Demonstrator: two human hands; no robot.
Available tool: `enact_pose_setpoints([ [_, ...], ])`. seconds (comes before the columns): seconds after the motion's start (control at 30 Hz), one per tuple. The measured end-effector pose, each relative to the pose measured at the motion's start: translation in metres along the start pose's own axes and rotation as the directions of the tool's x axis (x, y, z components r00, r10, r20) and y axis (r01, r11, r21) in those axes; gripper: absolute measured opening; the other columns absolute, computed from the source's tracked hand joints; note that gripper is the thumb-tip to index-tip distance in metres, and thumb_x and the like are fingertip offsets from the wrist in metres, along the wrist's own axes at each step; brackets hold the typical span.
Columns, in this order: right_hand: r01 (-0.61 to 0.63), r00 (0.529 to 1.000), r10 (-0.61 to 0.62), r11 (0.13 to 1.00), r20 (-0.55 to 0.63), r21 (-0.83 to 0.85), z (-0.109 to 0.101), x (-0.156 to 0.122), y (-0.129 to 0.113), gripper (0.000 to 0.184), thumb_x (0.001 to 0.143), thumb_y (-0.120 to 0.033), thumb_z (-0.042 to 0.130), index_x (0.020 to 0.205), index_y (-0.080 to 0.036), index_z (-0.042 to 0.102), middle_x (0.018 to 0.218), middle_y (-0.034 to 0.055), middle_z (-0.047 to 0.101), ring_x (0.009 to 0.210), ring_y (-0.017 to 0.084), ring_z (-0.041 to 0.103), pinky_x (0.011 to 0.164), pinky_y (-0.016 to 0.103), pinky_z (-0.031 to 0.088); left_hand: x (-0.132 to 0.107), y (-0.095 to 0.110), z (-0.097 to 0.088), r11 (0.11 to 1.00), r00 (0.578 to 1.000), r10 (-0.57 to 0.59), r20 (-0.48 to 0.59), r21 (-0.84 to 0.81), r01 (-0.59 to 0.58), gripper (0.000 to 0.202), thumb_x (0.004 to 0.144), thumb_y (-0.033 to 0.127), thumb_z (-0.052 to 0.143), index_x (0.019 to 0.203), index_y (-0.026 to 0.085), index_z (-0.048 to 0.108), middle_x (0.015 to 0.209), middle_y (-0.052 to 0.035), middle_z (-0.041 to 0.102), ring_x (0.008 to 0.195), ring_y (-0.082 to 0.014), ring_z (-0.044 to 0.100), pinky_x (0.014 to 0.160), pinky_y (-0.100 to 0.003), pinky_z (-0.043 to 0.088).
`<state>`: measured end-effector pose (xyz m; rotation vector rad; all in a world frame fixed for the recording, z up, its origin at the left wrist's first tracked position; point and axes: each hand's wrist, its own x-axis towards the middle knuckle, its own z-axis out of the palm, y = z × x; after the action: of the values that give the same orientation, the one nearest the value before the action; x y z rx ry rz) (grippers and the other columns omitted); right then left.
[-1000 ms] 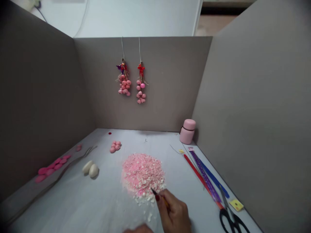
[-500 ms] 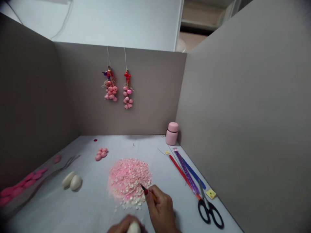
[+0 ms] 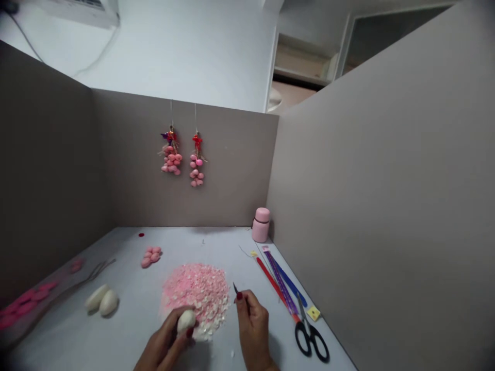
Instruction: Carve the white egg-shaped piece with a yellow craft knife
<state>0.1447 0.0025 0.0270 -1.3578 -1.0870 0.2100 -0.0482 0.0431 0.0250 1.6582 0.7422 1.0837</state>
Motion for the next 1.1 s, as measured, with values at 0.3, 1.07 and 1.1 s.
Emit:
enact_pose_setpoints([
  [0.3,0.036,0.999,-0.036,0.999,0.027,-0.032,0.003,-0.006,-0.004,0.05,0.09,-0.063,0.046,0.066,-0.02,0.053,0.057,-0.005,0.039,0.051,0.013,0.039,0.048,0.023,0.037,0.102,0.112,0.008,0.944,0.885,0.062,-0.461,-0.261,-0.202,0.029,0.094,0.049,0.04,0.097,0.021,0.048,0.093,-0.005,0.06,0.068,-0.0133,0.062,0.061,-0.026,0.049],
  [1.07,0.278,0.859,-0.137,0.934,0.494,-0.225,0.014,-0.028,-0.026,0.039,0.1,-0.038,0.037,0.07,-0.02,0.054,0.063,-0.002,0.055,0.057,0.014,0.054,0.056,0.023,0.036,-0.016,-0.01,-0.025,0.99,0.974,-0.07,0.215,0.131,0.042,0.043,0.091,0.052,0.041,0.116,0.019,0.054,0.075,-0.0006,0.059,0.068,-0.0194,0.056,0.067,-0.031,0.045],
  [1.1,0.314,0.838,-0.154,0.921,0.524,-0.231,0.015,-0.029,-0.03,0.038,0.1,-0.036,0.037,0.07,-0.02,0.054,0.064,-0.0015,0.056,0.058,0.014,0.055,0.057,0.023,0.037,-0.017,-0.012,-0.026,0.991,0.975,-0.059,0.215,0.129,0.032,0.042,0.091,0.054,0.041,0.111,0.02,0.055,0.077,-0.001,0.059,0.069,-0.0195,0.054,0.067,-0.031,0.044],
])
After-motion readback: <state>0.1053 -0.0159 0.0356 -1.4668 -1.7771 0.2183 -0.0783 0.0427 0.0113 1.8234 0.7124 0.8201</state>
